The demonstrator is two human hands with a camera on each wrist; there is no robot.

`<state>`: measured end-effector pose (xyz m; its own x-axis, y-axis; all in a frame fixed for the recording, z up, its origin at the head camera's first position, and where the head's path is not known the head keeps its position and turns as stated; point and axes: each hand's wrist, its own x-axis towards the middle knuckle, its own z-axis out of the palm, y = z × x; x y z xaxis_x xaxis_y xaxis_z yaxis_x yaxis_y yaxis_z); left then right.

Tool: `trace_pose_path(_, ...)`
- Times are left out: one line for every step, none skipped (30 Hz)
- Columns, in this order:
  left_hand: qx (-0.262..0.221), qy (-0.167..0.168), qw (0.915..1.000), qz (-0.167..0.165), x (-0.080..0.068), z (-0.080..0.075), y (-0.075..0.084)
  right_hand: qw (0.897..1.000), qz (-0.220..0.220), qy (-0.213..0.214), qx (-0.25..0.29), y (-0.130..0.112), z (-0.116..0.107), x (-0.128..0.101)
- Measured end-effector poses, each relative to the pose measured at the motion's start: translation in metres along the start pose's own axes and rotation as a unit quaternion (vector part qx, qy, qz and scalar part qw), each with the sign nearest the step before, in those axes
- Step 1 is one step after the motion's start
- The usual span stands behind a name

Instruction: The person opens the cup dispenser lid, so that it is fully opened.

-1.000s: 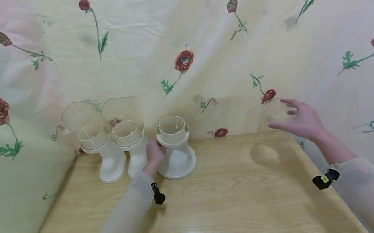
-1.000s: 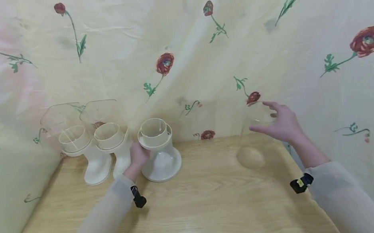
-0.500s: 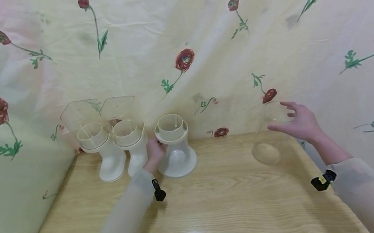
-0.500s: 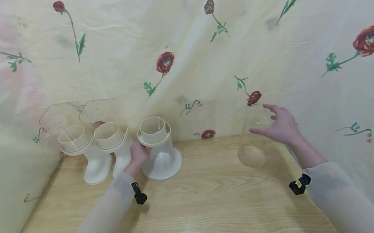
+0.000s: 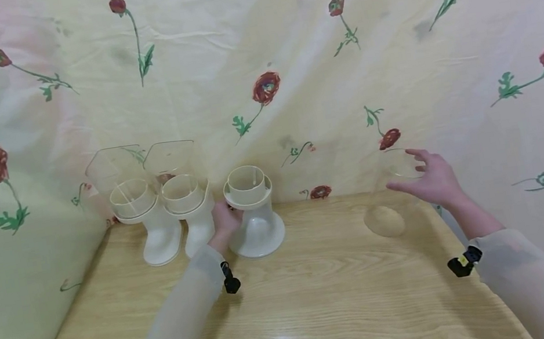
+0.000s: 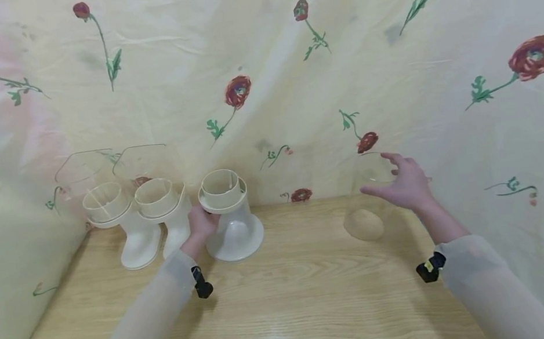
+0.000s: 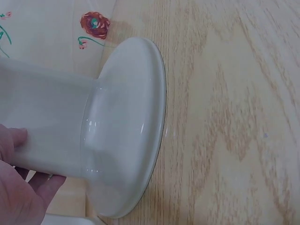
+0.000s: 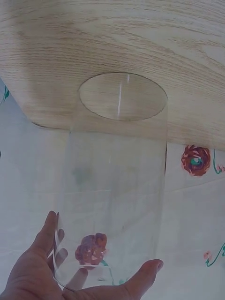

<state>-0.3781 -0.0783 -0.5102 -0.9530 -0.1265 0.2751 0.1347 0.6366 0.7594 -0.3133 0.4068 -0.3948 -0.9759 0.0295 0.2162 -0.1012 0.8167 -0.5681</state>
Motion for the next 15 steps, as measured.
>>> trace_pose_path(-0.003, -0.002, 1.0000, -0.007, -0.001, 0.000, 0.000, 1.000, 0.001, -0.001, 0.002, 0.000, 0.001, 0.000)
trace_pose_path(-0.006, -0.003, 0.9999, -0.011, -0.002, -0.001, -0.001, 1.000, 0.001, -0.002, 0.002, 0.000, 0.002, -0.001)
trace_pose_path(-0.012, -0.006, 0.9998, -0.016, -0.003, -0.002, -0.001, 1.000, 0.001, -0.004, 0.001, 0.000, 0.002, -0.001)
trace_pose_path(-0.015, -0.007, 0.9997, -0.017, -0.004, -0.002, -0.002, 1.000, 0.002, -0.004, 0.000, 0.000, 0.003, -0.001)
trace_pose_path(-0.023, -0.010, 0.9995, -0.018, -0.005, -0.003, -0.003, 1.000, 0.002, -0.005, -0.002, 0.000, 0.003, -0.001)
trace_pose_path(-0.033, -0.011, 0.9992, -0.020, -0.006, -0.004, -0.003, 1.000, 0.002, -0.005, -0.004, 0.000, 0.003, -0.001)
trace_pose_path(-0.043, -0.015, 0.9987, -0.022, -0.007, -0.005, -0.004, 1.000, 0.001, -0.006, -0.006, -0.001, 0.003, -0.001)
trace_pose_path(-0.058, -0.019, 0.9979, -0.024, -0.009, -0.007, -0.005, 1.000, 0.002, -0.007, -0.008, -0.001, 0.003, 0.000)
trace_pose_path(-0.070, -0.024, 0.9969, -0.028, -0.010, -0.008, -0.006, 1.000, 0.003, -0.008, -0.010, -0.002, 0.003, 0.000)
trace_pose_path(-0.082, -0.029, 0.9957, -0.031, -0.012, -0.009, -0.006, 1.000, 0.003, -0.009, -0.011, -0.002, 0.003, 0.000)
trace_pose_path(-0.095, -0.035, 0.9942, -0.035, -0.013, -0.011, -0.007, 1.000, 0.004, -0.009, -0.012, -0.002, 0.003, 0.001)
trace_pose_path(-0.104, -0.042, 0.9930, -0.038, -0.015, -0.012, -0.008, 1.000, 0.003, -0.009, -0.013, -0.002, 0.003, 0.001)
trace_pose_path(-0.109, -0.050, 0.9920, -0.039, -0.017, -0.013, -0.008, 1.000, 0.004, -0.009, -0.013, -0.002, 0.002, 0.001)
trace_pose_path(-0.114, -0.057, 0.9910, -0.039, -0.019, -0.015, -0.009, 1.000, 0.004, -0.008, -0.015, -0.001, 0.002, 0.001)
trace_pose_path(-0.117, -0.064, 0.9903, -0.039, -0.022, -0.018, -0.009, 1.000, 0.003, -0.008, -0.016, 0.000, 0.002, 0.001)
